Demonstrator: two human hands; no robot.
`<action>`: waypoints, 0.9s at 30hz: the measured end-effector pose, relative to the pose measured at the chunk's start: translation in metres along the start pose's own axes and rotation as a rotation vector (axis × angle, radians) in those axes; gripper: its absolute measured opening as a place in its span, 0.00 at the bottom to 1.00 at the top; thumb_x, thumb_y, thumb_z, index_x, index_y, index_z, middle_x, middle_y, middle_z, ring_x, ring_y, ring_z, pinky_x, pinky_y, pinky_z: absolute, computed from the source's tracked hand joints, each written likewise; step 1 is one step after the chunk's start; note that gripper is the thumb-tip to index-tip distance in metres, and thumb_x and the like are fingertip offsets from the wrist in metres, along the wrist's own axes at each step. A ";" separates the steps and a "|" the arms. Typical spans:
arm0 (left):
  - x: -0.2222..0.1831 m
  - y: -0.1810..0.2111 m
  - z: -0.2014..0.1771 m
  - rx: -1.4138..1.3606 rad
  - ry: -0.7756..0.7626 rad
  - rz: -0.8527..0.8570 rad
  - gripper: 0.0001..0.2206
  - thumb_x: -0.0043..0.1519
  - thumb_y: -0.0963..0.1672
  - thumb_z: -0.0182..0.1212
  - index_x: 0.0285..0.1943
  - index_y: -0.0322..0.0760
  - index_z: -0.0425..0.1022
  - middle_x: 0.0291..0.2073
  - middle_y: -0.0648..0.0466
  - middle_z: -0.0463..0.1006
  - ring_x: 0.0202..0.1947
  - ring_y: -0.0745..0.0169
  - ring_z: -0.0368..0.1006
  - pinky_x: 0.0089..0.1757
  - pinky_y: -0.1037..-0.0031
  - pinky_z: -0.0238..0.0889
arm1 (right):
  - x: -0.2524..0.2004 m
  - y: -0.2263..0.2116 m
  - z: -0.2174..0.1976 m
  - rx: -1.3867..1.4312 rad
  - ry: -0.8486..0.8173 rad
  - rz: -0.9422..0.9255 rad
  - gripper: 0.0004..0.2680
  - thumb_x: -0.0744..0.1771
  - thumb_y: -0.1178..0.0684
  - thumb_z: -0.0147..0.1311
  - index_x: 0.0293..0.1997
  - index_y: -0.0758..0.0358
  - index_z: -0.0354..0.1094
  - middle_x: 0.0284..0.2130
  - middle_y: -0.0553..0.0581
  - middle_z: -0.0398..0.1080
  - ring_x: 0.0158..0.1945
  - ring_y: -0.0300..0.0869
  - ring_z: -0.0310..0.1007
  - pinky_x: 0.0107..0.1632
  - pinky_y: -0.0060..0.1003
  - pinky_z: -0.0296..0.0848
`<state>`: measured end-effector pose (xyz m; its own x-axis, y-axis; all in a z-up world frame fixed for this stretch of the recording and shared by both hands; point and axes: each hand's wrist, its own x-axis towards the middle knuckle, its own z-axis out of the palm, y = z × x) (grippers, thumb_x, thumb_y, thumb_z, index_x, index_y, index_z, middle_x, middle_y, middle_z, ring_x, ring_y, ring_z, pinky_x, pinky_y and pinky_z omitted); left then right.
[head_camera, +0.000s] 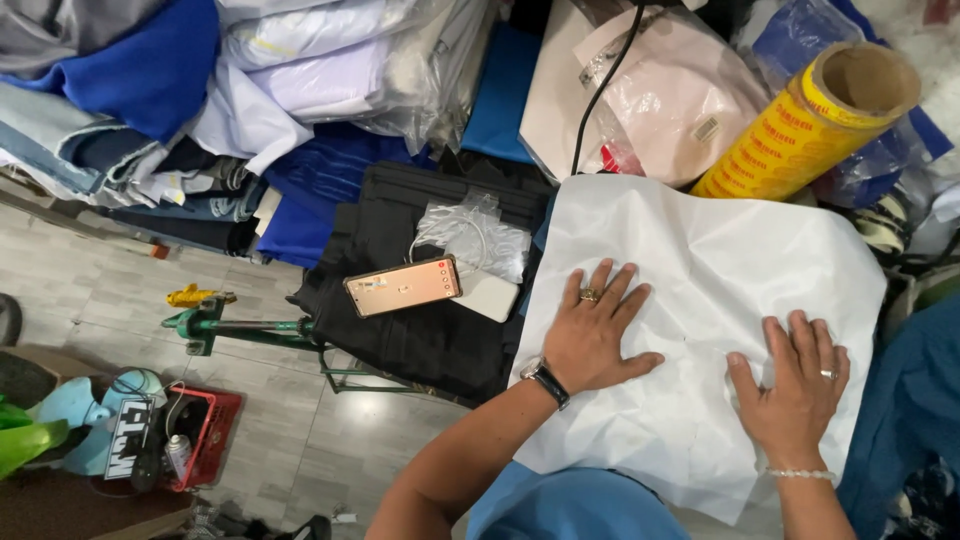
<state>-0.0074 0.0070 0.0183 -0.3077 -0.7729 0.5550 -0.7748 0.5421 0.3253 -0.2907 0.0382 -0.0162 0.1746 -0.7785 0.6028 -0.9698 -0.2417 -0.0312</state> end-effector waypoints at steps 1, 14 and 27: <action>-0.001 0.000 0.000 -0.003 -0.007 0.001 0.38 0.58 0.63 0.49 0.68 0.36 0.70 0.71 0.43 0.66 0.73 0.37 0.57 0.66 0.41 0.48 | 0.000 -0.001 -0.001 0.000 -0.005 0.006 0.20 0.70 0.41 0.56 0.62 0.67 0.76 0.68 0.65 0.71 0.75 0.58 0.63 0.72 0.59 0.57; -0.003 0.000 0.002 -0.020 0.052 0.013 0.37 0.57 0.62 0.51 0.68 0.36 0.70 0.70 0.43 0.66 0.73 0.36 0.58 0.66 0.41 0.50 | 0.000 -0.002 -0.002 -0.001 0.006 -0.005 0.20 0.70 0.41 0.56 0.62 0.68 0.77 0.67 0.66 0.72 0.74 0.59 0.64 0.72 0.58 0.58; -0.007 -0.001 0.012 -0.006 0.065 -0.022 0.39 0.57 0.64 0.46 0.68 0.38 0.71 0.72 0.46 0.65 0.75 0.39 0.59 0.68 0.42 0.51 | -0.005 0.015 0.002 -0.158 0.016 -0.122 0.21 0.70 0.39 0.59 0.62 0.68 0.81 0.66 0.65 0.77 0.75 0.58 0.68 0.74 0.52 0.60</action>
<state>-0.0111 0.0074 0.0048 -0.2538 -0.7620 0.5957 -0.7779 0.5268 0.3425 -0.3059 0.0373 -0.0219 0.2910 -0.7392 0.6074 -0.9565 -0.2390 0.1674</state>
